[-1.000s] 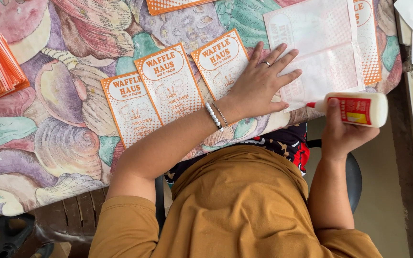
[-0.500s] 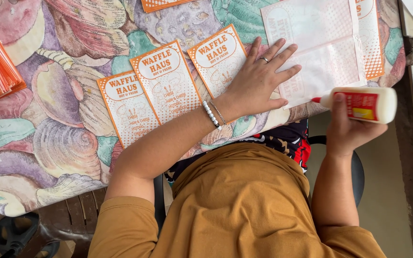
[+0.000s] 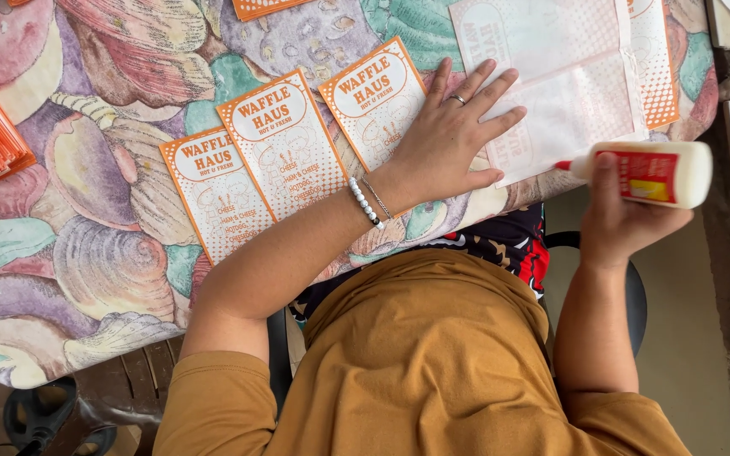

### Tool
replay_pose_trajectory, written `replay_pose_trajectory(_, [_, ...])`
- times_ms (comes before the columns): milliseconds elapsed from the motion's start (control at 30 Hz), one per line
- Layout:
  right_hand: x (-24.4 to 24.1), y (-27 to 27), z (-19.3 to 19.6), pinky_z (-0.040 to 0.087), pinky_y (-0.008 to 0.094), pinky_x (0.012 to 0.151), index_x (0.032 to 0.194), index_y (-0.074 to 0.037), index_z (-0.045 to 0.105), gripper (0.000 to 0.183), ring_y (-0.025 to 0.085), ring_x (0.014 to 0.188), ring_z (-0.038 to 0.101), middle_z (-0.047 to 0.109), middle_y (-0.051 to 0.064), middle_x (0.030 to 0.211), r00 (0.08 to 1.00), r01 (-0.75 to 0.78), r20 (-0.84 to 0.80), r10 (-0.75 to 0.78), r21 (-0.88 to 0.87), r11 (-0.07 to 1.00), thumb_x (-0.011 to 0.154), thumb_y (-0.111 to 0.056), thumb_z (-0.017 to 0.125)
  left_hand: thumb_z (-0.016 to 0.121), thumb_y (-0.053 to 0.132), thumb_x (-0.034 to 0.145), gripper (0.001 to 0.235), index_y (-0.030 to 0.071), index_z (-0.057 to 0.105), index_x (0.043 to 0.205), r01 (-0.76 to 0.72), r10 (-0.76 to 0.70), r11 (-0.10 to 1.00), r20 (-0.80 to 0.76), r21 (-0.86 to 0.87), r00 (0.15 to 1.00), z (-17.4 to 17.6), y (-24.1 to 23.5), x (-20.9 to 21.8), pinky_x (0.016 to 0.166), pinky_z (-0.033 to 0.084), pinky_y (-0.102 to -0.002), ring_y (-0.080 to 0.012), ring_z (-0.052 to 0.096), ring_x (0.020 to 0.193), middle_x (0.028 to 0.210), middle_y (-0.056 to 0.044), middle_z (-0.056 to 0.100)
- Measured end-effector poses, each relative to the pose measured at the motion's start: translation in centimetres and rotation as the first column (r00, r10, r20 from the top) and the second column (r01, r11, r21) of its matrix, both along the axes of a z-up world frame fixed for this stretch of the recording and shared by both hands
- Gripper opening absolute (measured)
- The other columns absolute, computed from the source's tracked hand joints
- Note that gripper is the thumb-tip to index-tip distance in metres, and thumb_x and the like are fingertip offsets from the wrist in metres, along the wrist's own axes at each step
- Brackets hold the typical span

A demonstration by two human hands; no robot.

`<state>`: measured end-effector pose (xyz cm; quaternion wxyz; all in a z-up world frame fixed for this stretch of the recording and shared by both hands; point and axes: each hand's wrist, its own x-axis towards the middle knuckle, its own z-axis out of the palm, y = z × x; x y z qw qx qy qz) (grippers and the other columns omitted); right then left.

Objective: Applying glue to the edges of paper bags and folding them to complete the assembly process.

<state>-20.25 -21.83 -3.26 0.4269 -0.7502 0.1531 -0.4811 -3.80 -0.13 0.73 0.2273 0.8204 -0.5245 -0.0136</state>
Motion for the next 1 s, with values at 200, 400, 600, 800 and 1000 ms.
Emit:
replay_pose_trajectory(200, [0.8, -1.5, 1.8, 0.063, 0.047, 0.074, 0.098, 0.013, 0.061, 0.031, 0.031, 0.084, 0.067, 0.068, 0.024, 0.093, 1.000, 0.000, 0.026, 0.003, -0.085, 0.996, 0.100, 0.001, 0.089, 0.085, 0.055, 0.084, 0.076, 0.019, 0.060, 0.146, 0.002, -0.002, 1.000, -0.012, -0.001, 1.000, 0.3, 0.1, 0.0, 0.122, 0.012, -0.071, -0.0379, 0.025, 0.152, 0.162, -0.014, 0.030])
replay_pose_trajectory(400, [0.7, 1.5, 3.1, 0.063, 0.045, 0.076, 0.098, 0.014, 0.064, 0.024, 0.031, 0.085, 0.070, 0.070, 0.026, 0.095, 0.996, -0.074, -0.052, 0.073, -0.025, 0.997, 0.103, 0.003, 0.085, 0.087, 0.056, 0.083, 0.079, 0.018, 0.059, 0.147, 0.002, -0.002, 1.000, -0.019, 0.001, 1.000, 0.3, 0.2, -0.1, 0.122, 0.013, -0.071, -0.0378, 0.026, 0.152, 0.163, -0.013, 0.030])
replay_pose_trajectory(600, [0.6, 0.8, 2.6, 0.062, 0.042, 0.076, 0.098, 0.013, 0.066, 0.024, 0.028, 0.087, 0.069, 0.071, 0.022, 0.095, 0.996, -0.056, -0.067, 0.053, -0.038, 0.998, 0.104, 0.002, 0.086, 0.078, 0.037, 0.094, 0.047, 0.012, 0.065, 0.133, -0.264, 0.212, 0.898, -0.177, -0.353, 0.961, 0.4, -1.2, 3.5, 0.121, 0.037, -0.054, -0.0262, 0.055, 0.136, 0.145, -0.009, 0.056])
replay_pose_trajectory(800, [0.5, 1.0, 2.7, 0.061, 0.040, 0.075, 0.095, 0.010, 0.068, 0.025, 0.026, 0.086, 0.070, 0.071, 0.019, 0.093, 0.996, -0.045, -0.073, 0.046, 0.013, 0.999, 0.103, -0.002, 0.087, 0.089, 0.017, 0.081, 0.045, 0.019, 0.067, 0.120, -0.494, 0.552, 0.823, 0.189, -0.280, 0.812, 2.3, -2.3, 10.0, 0.103, 0.043, -0.047, -0.0333, 0.057, 0.111, 0.115, -0.012, 0.061])
replay_pose_trajectory(1000, [0.4, 1.1, 2.8, 0.060, 0.037, 0.074, 0.094, 0.011, 0.071, 0.024, 0.024, 0.084, 0.070, 0.072, 0.017, 0.092, 0.994, -0.009, -0.107, 0.014, 0.039, 0.999, 0.102, -0.002, 0.089, 0.074, 0.014, 0.089, 0.041, 0.022, 0.068, 0.129, -0.466, 0.491, 0.870, 0.359, -0.160, 0.794, 1.2, -3.8, 13.2, 0.104, 0.040, -0.053, -0.0343, 0.056, 0.120, 0.127, -0.009, 0.063])
